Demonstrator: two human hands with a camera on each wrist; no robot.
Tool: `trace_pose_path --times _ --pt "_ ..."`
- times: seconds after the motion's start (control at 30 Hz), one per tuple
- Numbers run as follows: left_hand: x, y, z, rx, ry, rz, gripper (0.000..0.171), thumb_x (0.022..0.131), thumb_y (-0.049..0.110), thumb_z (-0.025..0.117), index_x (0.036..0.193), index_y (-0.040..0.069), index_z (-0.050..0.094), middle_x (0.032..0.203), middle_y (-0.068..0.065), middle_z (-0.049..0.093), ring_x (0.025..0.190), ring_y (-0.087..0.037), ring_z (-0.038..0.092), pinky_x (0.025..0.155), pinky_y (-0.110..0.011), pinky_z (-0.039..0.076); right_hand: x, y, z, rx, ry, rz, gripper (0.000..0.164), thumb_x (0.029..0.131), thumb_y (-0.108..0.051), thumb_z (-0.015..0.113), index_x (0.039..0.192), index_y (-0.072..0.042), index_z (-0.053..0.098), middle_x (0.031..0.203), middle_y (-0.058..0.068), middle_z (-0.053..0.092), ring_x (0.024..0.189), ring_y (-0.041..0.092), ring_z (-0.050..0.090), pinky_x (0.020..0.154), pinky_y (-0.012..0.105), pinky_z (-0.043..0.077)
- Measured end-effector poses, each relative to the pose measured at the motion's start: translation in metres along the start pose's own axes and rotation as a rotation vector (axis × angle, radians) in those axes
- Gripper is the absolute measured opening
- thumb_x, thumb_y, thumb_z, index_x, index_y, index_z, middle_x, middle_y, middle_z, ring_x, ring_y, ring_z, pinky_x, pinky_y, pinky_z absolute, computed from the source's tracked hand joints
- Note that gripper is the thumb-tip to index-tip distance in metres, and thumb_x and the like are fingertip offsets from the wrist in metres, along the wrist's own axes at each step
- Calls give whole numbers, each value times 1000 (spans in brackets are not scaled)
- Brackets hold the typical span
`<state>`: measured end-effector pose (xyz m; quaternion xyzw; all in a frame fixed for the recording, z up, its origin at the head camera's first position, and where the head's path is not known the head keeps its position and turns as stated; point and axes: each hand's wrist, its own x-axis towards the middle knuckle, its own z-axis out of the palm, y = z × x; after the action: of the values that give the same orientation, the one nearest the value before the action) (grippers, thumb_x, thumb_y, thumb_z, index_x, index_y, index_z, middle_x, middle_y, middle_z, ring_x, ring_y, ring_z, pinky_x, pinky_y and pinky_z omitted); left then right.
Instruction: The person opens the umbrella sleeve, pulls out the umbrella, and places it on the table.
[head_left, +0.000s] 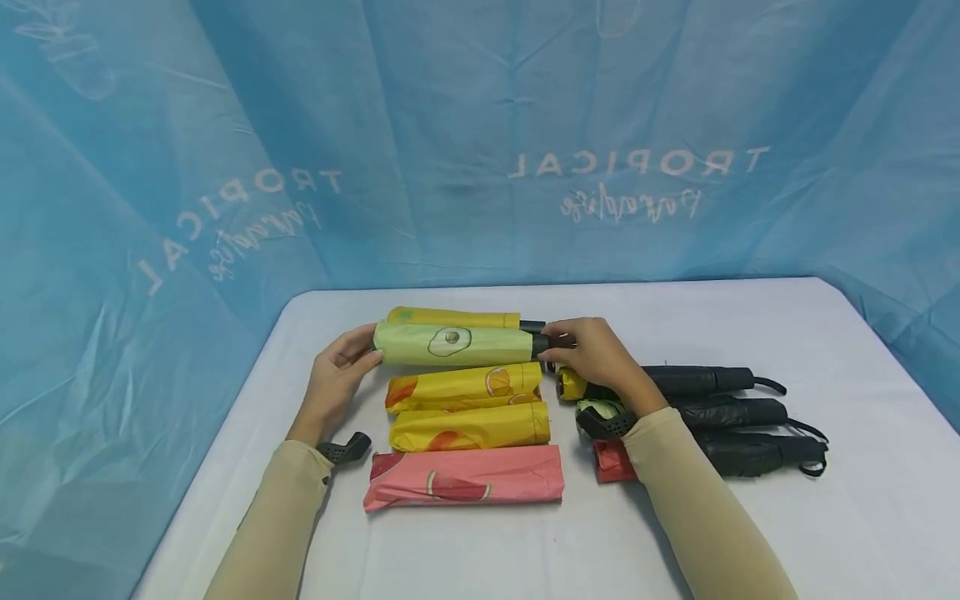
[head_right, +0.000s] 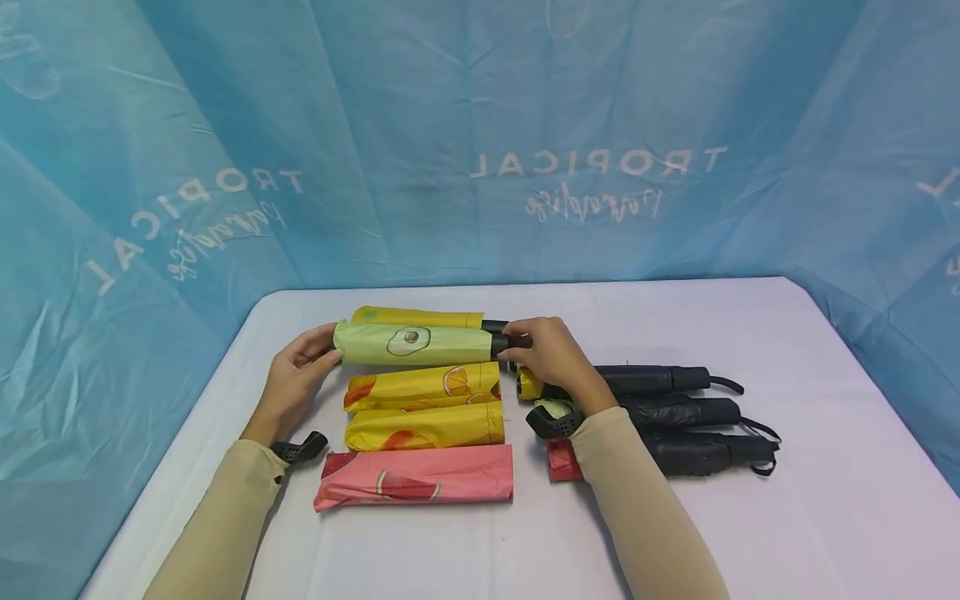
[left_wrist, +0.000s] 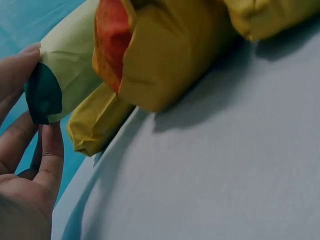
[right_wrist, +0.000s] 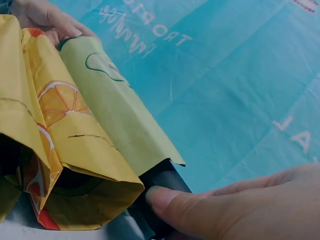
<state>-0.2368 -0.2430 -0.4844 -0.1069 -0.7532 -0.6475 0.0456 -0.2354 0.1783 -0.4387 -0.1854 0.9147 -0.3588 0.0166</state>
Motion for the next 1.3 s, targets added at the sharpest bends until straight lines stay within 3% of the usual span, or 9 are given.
trace_pose_path --times 0.2,0.37,0.53,0.63,0.77,0.9,1.0,1.13,1.3 --pt "0 0 4 -21 48 13 51 96 25 75 142 11 58 141 -8 62 126 -16 59 98 -22 51 0 -5 -1 -17 30 -14 37 96 -25 75 127 -5 72 117 12 73 105 25 71 81 41 60" --pt "2 3 6 -85 82 -4 50 96 23 75 141 9 59 140 -9 63 125 -16 60 98 -22 51 -1 -6 -1 27 121 -30 31 96 -28 75 122 -11 74 115 7 74 103 22 71 84 43 59" --pt "2 5 4 -112 103 -22 46 97 21 74 139 8 61 136 -6 66 115 -14 65 88 -22 56 -1 -5 -1 161 170 -29 28 95 -32 76 117 -16 75 115 2 73 103 20 72 83 41 60" --pt "1 9 2 -157 107 -11 44 97 17 72 138 5 61 133 -5 67 111 -15 67 84 -23 57 -2 -5 -2 306 161 5 32 94 -37 75 120 -19 74 121 2 70 104 22 73 82 41 60" --pt "0 15 2 -173 97 10 43 99 16 70 139 5 60 134 -5 65 112 -15 66 86 -23 57 -4 -7 -3 495 165 35 36 94 -41 74 125 -22 72 129 4 67 103 23 73 69 36 57" --pt "2 22 5 -139 80 18 47 99 17 70 144 11 57 141 -7 61 115 -15 66 90 -24 56 -5 -9 -5 586 195 17 40 96 -36 73 132 -18 70 136 6 64 106 23 72 76 35 61" --pt "3 30 9 -111 64 27 53 100 20 69 150 16 52 147 -11 57 117 -16 66 92 -26 56 -7 -11 -8 640 199 14 45 97 -32 73 138 -14 66 140 6 62 109 22 71 93 41 58" --pt "3 44 18 -87 26 60 56 101 22 67 154 17 47 150 -13 53 120 -19 64 92 -29 57 -9 -13 -15 714 195 10 48 97 -27 74 141 -12 62 138 10 62 109 21 71 95 44 56" --pt "1 63 30 -119 -16 113 49 103 19 64 150 12 52 150 -12 52 120 -25 63 88 -36 59 -13 -17 -26 737 197 -10 48 93 -29 78 138 -15 66 135 9 64 111 22 70 91 35 58"
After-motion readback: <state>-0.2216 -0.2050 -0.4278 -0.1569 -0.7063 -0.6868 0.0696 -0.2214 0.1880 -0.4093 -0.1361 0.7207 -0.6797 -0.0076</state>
